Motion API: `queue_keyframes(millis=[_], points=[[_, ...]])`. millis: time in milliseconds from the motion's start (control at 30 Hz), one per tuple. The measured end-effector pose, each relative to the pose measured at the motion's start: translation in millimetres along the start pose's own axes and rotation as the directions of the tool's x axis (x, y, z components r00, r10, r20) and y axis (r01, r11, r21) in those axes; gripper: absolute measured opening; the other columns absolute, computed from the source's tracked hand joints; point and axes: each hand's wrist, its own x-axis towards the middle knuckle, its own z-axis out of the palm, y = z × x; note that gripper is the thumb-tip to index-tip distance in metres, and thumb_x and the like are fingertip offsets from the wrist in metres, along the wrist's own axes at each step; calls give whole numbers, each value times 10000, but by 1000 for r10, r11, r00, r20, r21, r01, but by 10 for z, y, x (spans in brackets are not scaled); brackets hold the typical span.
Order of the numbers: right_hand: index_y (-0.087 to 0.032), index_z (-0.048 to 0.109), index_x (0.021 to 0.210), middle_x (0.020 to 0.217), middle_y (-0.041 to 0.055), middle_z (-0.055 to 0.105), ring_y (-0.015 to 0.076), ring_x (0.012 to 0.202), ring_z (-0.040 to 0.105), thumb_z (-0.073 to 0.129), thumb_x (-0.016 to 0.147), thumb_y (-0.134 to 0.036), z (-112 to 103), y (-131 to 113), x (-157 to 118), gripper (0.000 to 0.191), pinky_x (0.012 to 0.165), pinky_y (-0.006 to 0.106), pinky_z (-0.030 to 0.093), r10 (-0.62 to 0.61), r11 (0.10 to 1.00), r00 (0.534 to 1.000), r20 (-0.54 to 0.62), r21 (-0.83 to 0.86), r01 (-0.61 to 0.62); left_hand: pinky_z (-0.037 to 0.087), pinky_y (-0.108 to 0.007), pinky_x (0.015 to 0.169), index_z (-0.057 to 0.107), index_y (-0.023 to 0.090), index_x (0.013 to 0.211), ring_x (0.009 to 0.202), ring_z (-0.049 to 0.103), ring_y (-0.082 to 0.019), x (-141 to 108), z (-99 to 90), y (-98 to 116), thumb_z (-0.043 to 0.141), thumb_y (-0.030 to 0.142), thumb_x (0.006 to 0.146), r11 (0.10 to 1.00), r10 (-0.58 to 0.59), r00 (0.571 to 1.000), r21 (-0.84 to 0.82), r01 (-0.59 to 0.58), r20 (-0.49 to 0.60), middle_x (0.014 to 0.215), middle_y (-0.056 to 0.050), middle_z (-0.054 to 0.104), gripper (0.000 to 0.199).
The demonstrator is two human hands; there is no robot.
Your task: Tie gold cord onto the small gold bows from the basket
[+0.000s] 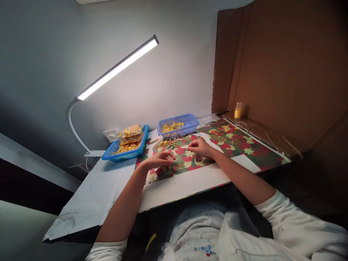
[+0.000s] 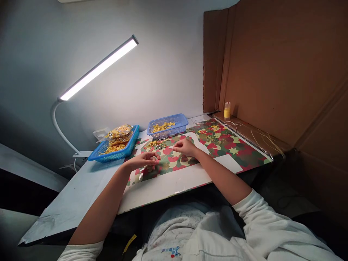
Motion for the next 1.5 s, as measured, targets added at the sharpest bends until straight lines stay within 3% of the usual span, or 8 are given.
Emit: queue_keyframes(millis=[433,667,800,900,1000,1167,1333,1500], points=[[-146,656,724,679,31,631,116,615,510,576,808,-332,50,19,-42,218,602,248,412,-304,935,950,-67,-214,284,420,-234,548,597,175,842,542,578,-126,-128,-129,28,756,447,673,1000,-22,1000,11,22,-13,563,26,619,358],[-169,664,731,705,46,638,147,674,532,567,864,-339,56,6,-65,237,665,283,427,-427,862,902,-66,-329,385,373,-236,487,636,176,794,540,563,-142,-120,-164,-49,725,537,657,979,-154,983,123,165,-100,638,-16,656,396],[-175,671,743,725,52,646,154,672,537,572,874,-341,81,22,-57,234,657,287,420,-476,825,879,-34,-363,432,364,-226,524,686,171,761,611,531,-133,-82,-240,-112,770,517,592,939,-25,956,321,123,-294,724,-20,663,394],[-180,674,763,730,50,646,162,699,555,569,878,-323,119,23,-57,211,693,294,422,-509,796,861,-2,-381,470,358,-236,543,691,180,850,608,485,-126,-6,-154,-80,743,519,628,908,180,866,418,36,-466,796,-25,659,409],[-181,672,772,740,48,643,164,720,562,573,876,-306,158,12,-68,190,719,295,425,-540,776,841,18,-376,506,371,-252,585,671,190,1011,637,470,-128,114,77,25,651,524,734,873,383,805,462,-156,-452,917,-48,655,434],[-188,658,749,705,34,623,157,685,539,561,877,-284,188,-1,-73,187,695,284,422,-529,792,849,2,-360,494,312,-237,506,651,154,763,529,402,-96,309,412,88,502,603,825,934,353,905,152,-325,-237,629,-5,536,477],[-176,631,708,666,13,597,140,648,519,576,846,-228,216,47,-62,157,705,284,395,-544,766,839,0,-408,496,188,-192,408,511,166,681,421,208,-38,410,469,-21,594,597,754,856,172,896,-387,-341,-409,513,74,334,445],[-175,616,695,687,5,600,133,678,536,568,838,-182,267,90,-62,151,733,280,375,-594,709,801,72,-423,564,176,-183,401,636,145,883,430,195,-6,442,479,-40,747,538,627,764,131,866,-507,-399,-484,706,13,570,482]])
